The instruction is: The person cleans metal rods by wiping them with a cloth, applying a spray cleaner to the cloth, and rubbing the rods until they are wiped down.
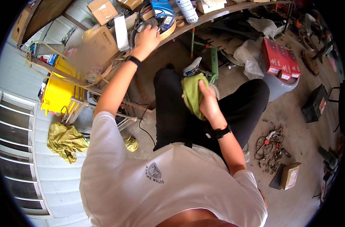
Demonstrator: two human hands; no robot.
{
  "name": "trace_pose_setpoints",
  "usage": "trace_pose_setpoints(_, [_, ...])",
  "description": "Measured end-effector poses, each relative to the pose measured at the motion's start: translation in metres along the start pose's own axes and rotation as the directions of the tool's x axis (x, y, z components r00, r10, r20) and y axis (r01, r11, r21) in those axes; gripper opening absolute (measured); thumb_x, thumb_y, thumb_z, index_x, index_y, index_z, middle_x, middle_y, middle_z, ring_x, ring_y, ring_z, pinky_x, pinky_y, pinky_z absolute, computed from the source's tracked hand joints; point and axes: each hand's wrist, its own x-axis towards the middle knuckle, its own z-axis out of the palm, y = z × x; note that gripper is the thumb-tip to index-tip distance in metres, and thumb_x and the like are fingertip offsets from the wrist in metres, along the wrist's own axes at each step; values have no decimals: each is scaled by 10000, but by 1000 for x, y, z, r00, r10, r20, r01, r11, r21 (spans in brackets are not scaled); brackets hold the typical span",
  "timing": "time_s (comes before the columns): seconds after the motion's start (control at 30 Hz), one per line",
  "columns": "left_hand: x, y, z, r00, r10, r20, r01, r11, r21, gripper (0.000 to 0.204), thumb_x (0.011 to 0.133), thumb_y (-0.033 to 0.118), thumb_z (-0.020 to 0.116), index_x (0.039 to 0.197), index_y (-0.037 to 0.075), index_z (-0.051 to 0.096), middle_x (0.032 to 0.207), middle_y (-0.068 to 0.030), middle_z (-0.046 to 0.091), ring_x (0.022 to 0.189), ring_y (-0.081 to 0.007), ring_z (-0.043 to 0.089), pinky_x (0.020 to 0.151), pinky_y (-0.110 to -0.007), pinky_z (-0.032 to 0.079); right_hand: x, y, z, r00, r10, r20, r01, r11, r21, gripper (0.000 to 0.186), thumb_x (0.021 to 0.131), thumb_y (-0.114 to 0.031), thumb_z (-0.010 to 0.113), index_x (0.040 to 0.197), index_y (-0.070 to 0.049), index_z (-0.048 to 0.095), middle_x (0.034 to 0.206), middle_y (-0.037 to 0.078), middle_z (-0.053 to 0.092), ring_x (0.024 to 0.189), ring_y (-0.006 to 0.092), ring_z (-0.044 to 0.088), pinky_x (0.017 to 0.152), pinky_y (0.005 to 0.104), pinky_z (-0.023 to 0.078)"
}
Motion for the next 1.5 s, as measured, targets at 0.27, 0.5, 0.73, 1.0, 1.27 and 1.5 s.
trace_pose_setpoints(0.27, [-140, 119, -32, 906, 120, 406, 242, 640, -729, 285, 914, 299, 587, 934, 18, 633, 691, -85, 640, 606, -119, 604, 553, -298, 456, 11, -6, -15, 958, -263, -114, 270, 961, 59, 410, 1015, -294, 390, 1262, 22, 475, 1173, 127, 591, 1074, 239, 576, 960, 342, 430])
trace_pose_setpoints(0.5, [-164, 162, -1, 987, -48, 151, 147, 630, -762, 210, 830, 206, 651, 827, 3, 598, 716, -150, 628, 678, -331, 629, 596, -386, 485, 15, 6, -25, 904, -388, -180, 340, 907, -247, 393, 1004, -334, 441, 1188, -5, 553, 1040, 13, 596, 876, 60, 526, 758, 205, 420])
trace_pose_setpoints(0.73, [-164, 178, -2, 969, -125, 215, 245, 623, -743, 154, 818, 142, 642, 835, -6, 602, 755, -153, 647, 689, -319, 638, 609, -379, 490, 19, 1, -30, 888, -421, -188, 386, 901, -196, 379, 1009, -331, 428, 1168, -14, 562, 992, -10, 593, 824, 47, 519, 718, 200, 422])
trace_pose_setpoints(1.0, [-162, 183, 0, 972, -208, 108, 202, 513, -834, 104, 797, 71, 660, 777, -18, 609, 712, -142, 630, 637, -262, 636, 585, -338, 483, 17, -1, -29, 890, -411, -195, 371, 904, -212, 355, 1008, -314, 436, 1150, -18, 570, 990, -4, 599, 824, 53, 531, 726, 211, 433])
trace_pose_setpoints(1.27, [-130, 129, -40, 972, -149, -180, -24, 703, -711, 97, 876, 87, 624, 896, 0, 588, 745, -89, 615, 620, -146, 545, 586, -273, 443, 8, -3, -4, 851, -518, -88, 399, 747, -531, 445, 950, -326, 549, 1245, 2, 490, 1197, 104, 554, 1076, 171, 532, 901, 309, 442])
trace_pose_setpoints(1.5, [-125, 131, -98, 952, 215, -216, -299, 797, -525, 84, 833, 4, 601, 875, -13, 530, 894, -131, 559, 763, -293, 573, 679, -345, 466, 1, -1, -1, 921, -384, -60, -69, -10, -998, 396, 852, -385, 653, 939, 1, 646, 819, 205, 634, 742, 331, 635, 654, 390, 491])
